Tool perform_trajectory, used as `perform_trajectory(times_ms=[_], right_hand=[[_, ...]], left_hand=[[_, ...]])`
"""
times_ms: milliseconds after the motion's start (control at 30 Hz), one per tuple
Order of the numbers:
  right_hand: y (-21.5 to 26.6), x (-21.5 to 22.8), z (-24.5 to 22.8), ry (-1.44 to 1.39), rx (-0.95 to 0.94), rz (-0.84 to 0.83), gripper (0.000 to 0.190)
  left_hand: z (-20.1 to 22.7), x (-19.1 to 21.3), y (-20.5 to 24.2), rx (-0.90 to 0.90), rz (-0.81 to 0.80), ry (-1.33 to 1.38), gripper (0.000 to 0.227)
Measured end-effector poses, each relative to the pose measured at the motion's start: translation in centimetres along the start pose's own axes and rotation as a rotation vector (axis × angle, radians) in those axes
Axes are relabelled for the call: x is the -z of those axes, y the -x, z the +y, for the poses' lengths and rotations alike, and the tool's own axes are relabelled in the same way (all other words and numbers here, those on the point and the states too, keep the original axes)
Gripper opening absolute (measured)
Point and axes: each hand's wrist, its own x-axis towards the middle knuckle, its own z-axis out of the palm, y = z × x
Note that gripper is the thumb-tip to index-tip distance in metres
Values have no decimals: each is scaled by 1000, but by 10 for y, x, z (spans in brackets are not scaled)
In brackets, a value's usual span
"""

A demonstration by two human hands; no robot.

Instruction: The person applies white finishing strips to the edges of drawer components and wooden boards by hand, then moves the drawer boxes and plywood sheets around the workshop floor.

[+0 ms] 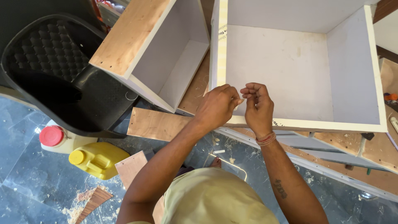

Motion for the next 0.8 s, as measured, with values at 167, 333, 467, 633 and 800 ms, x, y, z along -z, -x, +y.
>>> perform_trajectory(times_ms=[167, 333, 467, 633, 800], right_hand=[[2, 5, 5, -91, -65, 49, 27], [2, 6, 9, -139, -108, 26, 30], [-5, 6, 9, -147, -158, -94, 33], [-9, 8, 12, -63, -230, -245, 40], [-20, 2, 12, -166, -264, -385, 51]], left_hand=[[-21, -28, -32, -156, 6, -265, 16], [-39, -38, -34, -141, 166, -307, 14], [-49, -19, -42, -139, 661, -21, 4], [-38, 45, -59, 109, 837, 489, 22], [-49, 53, -13, 97, 735, 543, 21]])
